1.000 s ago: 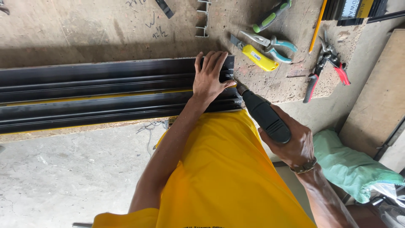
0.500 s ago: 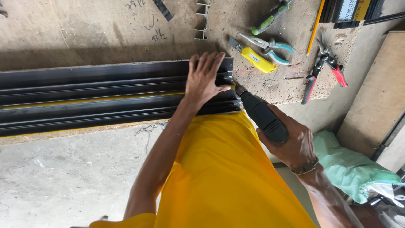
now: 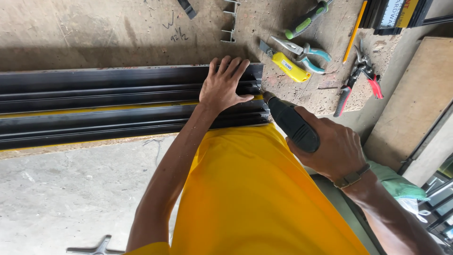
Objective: Fabricating metal frames by marking and drilling aluminum profiles on a workbench.
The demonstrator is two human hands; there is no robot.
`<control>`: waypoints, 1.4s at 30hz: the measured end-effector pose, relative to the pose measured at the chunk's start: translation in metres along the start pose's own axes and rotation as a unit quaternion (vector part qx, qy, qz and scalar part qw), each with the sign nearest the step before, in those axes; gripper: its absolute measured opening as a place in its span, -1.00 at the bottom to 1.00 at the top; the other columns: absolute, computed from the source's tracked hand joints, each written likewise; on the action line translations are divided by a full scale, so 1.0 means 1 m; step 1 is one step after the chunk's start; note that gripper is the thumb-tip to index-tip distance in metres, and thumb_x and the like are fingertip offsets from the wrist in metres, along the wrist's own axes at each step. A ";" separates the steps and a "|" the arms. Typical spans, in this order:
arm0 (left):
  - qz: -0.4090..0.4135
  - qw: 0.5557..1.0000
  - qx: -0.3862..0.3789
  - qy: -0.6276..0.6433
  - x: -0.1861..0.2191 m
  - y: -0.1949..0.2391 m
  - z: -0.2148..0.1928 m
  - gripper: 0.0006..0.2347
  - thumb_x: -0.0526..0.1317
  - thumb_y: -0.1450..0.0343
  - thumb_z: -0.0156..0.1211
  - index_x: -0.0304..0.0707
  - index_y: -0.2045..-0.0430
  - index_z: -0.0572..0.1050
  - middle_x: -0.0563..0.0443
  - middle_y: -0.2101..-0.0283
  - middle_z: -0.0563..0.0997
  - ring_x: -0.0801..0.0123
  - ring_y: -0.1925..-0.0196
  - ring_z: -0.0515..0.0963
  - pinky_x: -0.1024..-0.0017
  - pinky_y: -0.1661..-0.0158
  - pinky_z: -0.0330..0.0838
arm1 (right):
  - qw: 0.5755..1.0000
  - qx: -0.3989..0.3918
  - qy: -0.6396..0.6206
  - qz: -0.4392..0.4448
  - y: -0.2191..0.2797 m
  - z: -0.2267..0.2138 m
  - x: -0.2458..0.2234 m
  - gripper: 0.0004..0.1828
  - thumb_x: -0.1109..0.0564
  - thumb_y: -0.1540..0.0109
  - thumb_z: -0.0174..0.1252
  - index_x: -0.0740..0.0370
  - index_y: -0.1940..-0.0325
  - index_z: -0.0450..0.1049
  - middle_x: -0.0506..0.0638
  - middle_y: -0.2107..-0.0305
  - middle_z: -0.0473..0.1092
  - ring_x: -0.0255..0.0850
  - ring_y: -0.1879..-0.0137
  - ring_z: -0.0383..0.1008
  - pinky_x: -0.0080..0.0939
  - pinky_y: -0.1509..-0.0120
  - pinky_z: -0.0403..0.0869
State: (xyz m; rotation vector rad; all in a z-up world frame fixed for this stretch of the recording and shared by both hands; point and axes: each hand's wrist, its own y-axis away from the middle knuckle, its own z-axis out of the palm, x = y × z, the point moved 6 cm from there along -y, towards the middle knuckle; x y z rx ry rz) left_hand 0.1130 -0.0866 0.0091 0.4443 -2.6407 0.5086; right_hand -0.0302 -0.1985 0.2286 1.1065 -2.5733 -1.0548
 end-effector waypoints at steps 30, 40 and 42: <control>-0.019 1.000 0.003 0.015 -0.003 0.004 0.011 -0.16 0.35 -0.04 0.51 -0.11 -0.15 0.43 -0.05 -0.03 0.49 0.06 -0.16 0.46 0.02 -0.19 0.26 | 0.987 -0.055 0.146 -0.022 -0.013 0.002 -0.028 -0.11 -0.45 -0.08 0.12 -0.35 -0.50 0.21 0.16 0.22 0.52 0.37 0.30 0.62 0.33 0.29 0.57; -0.053 0.998 0.016 0.021 0.014 -0.007 0.038 -0.17 0.47 -0.10 0.37 -0.10 -0.10 0.47 -0.01 -0.02 0.52 0.07 -0.16 0.47 -0.06 -0.19 0.22 | 0.999 0.019 0.030 -0.003 0.000 0.016 0.001 -0.06 -0.33 -0.01 0.33 -0.29 -0.49 0.32 0.14 0.27 0.54 0.33 0.20 0.59 0.38 0.30 0.54; -0.047 0.998 0.031 0.012 0.016 -0.006 0.036 -0.19 0.42 -0.07 0.45 -0.10 -0.09 0.48 -0.02 -0.01 0.51 0.07 -0.13 0.48 -0.05 -0.16 0.25 | 0.999 0.044 -0.027 0.019 0.008 0.020 0.005 -0.11 -0.24 -0.03 0.36 -0.22 -0.47 0.37 0.16 0.25 0.55 0.32 0.16 0.58 0.36 0.24 0.55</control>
